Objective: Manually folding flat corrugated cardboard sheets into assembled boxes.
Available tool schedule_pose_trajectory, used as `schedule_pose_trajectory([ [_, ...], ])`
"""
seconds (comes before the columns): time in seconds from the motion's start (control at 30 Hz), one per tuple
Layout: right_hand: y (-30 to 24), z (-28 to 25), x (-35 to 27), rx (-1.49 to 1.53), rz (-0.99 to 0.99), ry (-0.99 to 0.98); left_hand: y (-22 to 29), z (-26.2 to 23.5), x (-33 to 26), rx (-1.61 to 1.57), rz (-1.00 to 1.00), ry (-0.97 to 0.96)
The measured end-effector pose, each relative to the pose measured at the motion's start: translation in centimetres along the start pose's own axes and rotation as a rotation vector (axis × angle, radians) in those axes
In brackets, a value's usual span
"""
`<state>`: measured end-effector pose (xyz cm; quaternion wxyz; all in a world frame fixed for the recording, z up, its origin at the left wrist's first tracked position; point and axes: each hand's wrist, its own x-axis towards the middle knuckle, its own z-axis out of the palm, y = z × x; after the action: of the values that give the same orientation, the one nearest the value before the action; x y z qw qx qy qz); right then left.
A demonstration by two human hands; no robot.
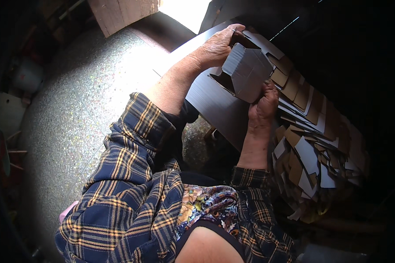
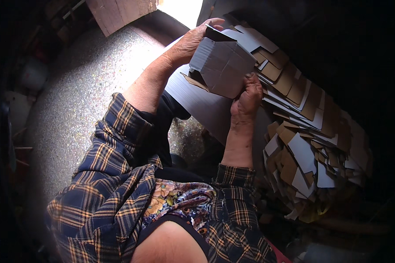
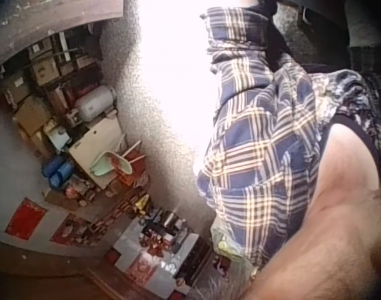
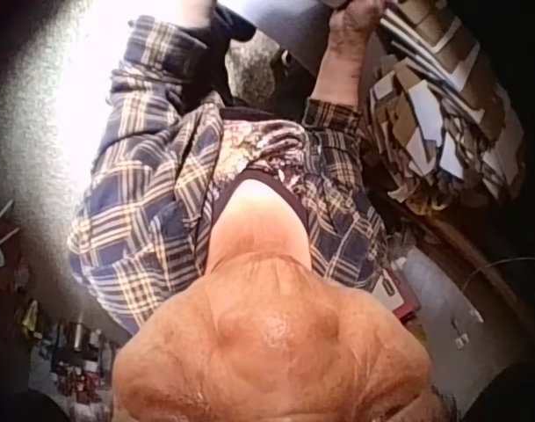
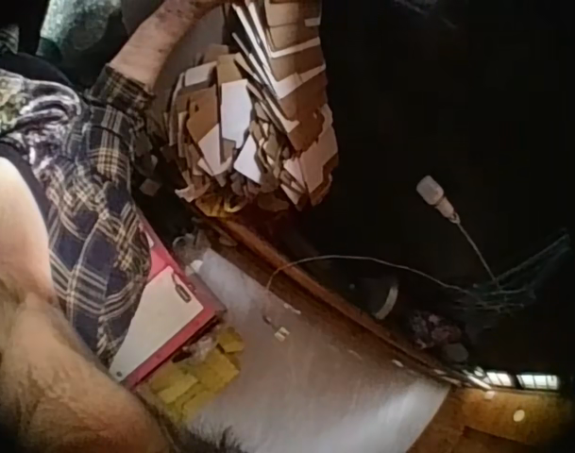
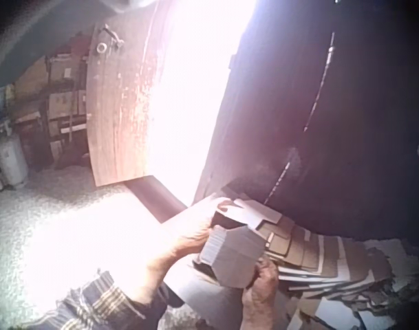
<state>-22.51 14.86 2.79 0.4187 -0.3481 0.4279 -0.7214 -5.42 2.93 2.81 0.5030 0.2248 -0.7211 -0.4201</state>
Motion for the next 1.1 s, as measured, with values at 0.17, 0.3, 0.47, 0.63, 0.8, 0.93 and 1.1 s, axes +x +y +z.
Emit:
schedule_pose_trajectory([
  [0.17, -0.3, -0.2, 0.3, 0.019, -0.062, 0.010, 0.1, 0.8, 0.2, 0.240, 0.135, -0.046],
  [0.3, -0.9, -0.8, 0.5, -0.069, -0.124, 0.027, 2.0, 2.2, -0.3, 0.283, 0.140, -0.080],
  [0.47, -1.3, -1.0, 0.5, -0.026, -0.108, 0.046, 3.4, 3.0, -0.6, 0.258, 0.119, 0.022],
  [0.63, -0.9, -0.4, 0.5, 0.024, -0.084, 0.038, 3.9, 2.5, -0.9, 0.212, 0.011, 0.185],
  [0.8, -0.8, 0.2, 0.3, 0.029, -0.066, 0.016, 3.2, 2.4, -0.9, 0.236, 0.122, 0.235],
  [0.93, -0.5, -0.4, 0.6, 0.033, -0.074, 0.023, 3.4, 2.5, -0.8, 0.227, 0.185, 0.289],
  [1.1, -0.1, -0.5, 0.8, 0.009, -0.083, 0.059, 3.3, 1.6, -0.7, 0.254, 0.100, 0.288],
])
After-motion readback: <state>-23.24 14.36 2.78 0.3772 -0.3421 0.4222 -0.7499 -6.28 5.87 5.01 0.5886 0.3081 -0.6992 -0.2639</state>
